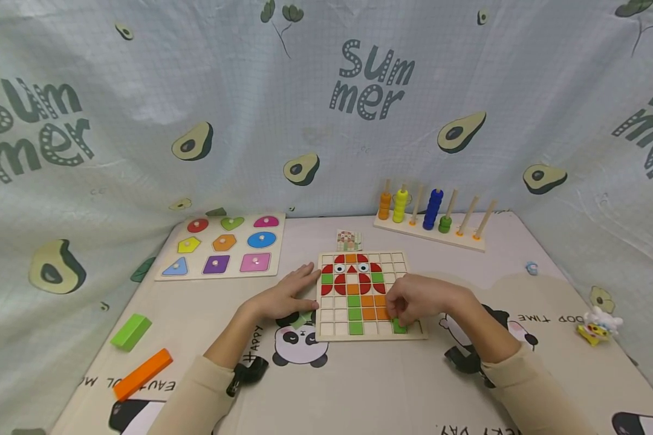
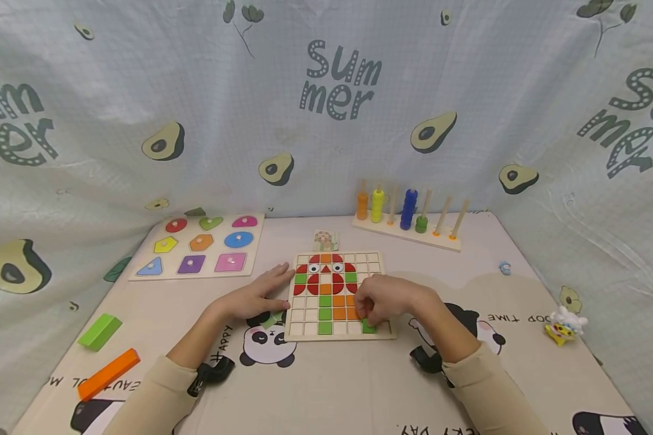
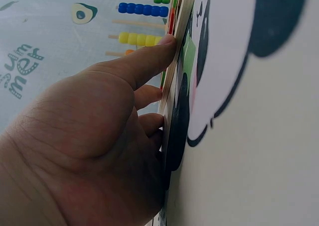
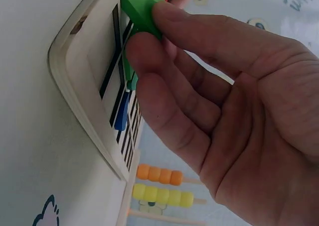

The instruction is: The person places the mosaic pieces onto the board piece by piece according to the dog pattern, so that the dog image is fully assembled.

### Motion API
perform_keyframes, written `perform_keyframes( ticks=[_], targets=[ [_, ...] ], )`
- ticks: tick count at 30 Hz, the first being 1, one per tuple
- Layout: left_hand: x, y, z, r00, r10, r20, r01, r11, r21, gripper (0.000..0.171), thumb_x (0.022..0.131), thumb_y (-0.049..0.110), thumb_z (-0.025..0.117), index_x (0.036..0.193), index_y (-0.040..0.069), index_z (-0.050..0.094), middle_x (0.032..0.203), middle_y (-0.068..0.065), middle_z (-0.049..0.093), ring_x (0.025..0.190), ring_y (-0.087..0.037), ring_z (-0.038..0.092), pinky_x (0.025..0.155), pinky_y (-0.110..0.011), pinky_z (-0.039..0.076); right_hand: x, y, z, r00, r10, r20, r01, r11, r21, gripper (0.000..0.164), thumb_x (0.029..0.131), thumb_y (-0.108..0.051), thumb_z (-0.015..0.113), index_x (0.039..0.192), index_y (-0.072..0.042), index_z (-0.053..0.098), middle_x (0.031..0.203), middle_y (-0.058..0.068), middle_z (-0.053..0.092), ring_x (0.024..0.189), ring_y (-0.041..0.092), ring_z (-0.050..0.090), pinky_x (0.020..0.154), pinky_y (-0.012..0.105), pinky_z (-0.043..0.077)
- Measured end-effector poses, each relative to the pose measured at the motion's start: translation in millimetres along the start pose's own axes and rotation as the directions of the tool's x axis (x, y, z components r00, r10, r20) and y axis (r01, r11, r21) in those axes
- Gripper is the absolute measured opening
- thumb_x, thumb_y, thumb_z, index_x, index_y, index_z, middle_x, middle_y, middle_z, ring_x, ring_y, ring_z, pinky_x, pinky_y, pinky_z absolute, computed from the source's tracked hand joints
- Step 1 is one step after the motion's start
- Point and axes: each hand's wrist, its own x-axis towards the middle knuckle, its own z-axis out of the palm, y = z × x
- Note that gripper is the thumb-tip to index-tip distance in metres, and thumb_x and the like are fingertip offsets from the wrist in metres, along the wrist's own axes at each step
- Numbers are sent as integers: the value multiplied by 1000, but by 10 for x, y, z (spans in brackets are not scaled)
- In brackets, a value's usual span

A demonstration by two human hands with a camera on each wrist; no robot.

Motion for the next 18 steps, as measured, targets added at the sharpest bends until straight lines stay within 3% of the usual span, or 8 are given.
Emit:
perform_keyframes(
  ticks=[11,18],
  targets=[
    [8,10,14,1000,7,-3,-7,1000,-6,78,90,47,61,154,25,21,162,0,5,148,-22,0,118,-50,8,23,-13,50,996,87,0,-87,995,-50,18,75,-13,82,72,-23,68,68,-12,59,67,8,54,61,25,47],
    [-7,37,18,1000,14,-4,-14,1000,-9,78,90,46,61,154,23,22,162,-2,6,148,-24,0,118,-51,8,2,22,54,999,48,-5,-48,998,-36,13,76,-14,81,74,-20,70,66,-11,57,63,6,51,57,23,44]
  ],
)
